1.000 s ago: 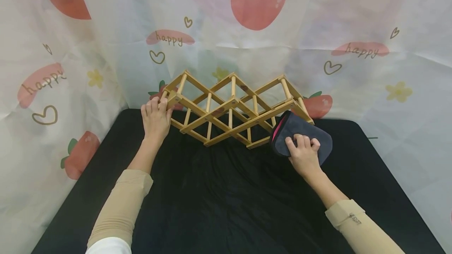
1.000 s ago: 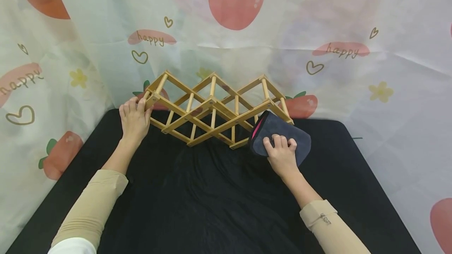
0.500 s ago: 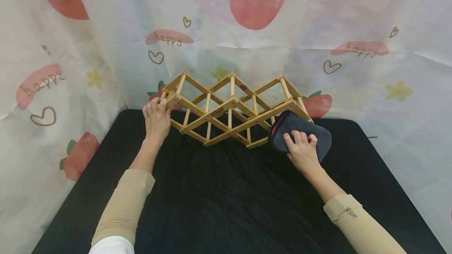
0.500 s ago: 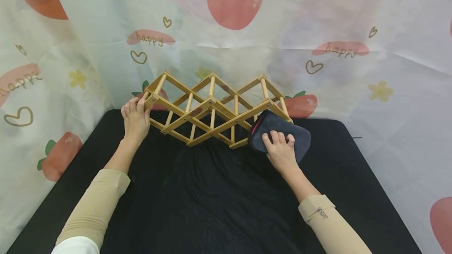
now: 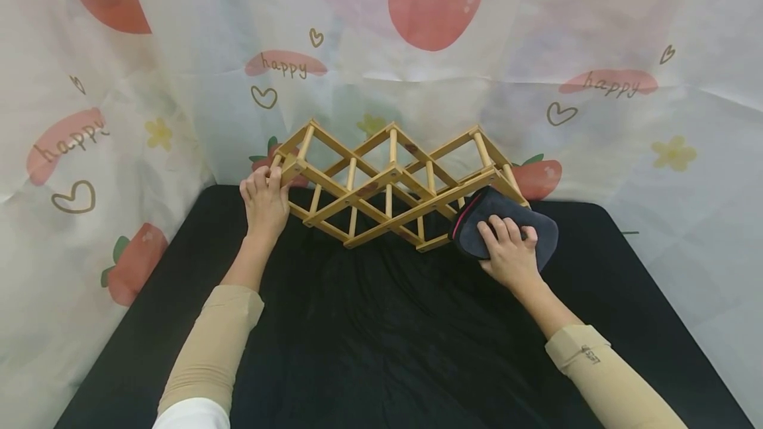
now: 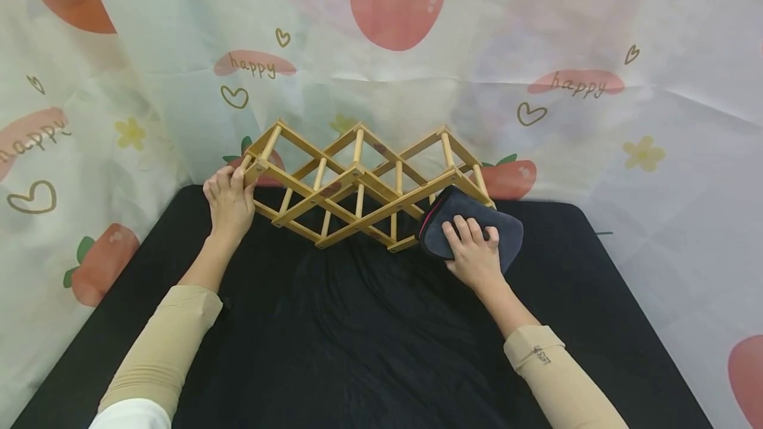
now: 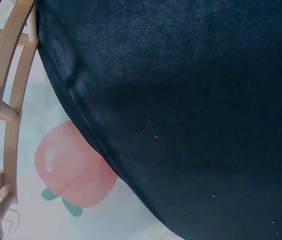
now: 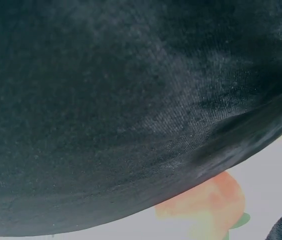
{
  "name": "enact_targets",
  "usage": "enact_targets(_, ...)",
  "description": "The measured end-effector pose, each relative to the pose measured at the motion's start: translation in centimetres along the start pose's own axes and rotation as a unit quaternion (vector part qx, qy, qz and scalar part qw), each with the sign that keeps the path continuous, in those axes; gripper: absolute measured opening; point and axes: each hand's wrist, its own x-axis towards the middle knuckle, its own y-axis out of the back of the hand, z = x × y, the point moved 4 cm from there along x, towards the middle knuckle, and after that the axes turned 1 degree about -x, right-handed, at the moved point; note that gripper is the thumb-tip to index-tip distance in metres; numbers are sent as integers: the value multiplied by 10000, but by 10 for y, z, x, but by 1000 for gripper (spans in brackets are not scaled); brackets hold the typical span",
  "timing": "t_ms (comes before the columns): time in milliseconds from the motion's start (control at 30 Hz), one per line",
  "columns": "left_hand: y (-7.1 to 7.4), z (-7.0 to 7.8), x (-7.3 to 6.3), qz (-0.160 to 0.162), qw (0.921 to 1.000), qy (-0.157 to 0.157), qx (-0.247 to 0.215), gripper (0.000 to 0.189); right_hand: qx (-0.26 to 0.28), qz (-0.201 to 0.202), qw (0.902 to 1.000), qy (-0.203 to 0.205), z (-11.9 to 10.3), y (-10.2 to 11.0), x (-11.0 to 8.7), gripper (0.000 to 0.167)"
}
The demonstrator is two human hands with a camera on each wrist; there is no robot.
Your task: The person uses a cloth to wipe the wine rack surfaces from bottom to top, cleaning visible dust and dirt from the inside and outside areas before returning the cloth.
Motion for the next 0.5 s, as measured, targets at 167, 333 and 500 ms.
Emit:
enact_targets(167, -1, 0, -1, 16, 9999, 64, 117, 33, -56, -288, 9995, 107, 1, -3, -1, 70)
enact_targets(333, -1, 0, -1, 63, 9999, 89, 65, 30, 15, -106, 9995, 300, 1, -8, 1, 64)
enact_targets(500, -1, 1, -1, 89, 9999, 80, 26, 31, 220, 373, 9983, 398, 0, -12, 3, 51)
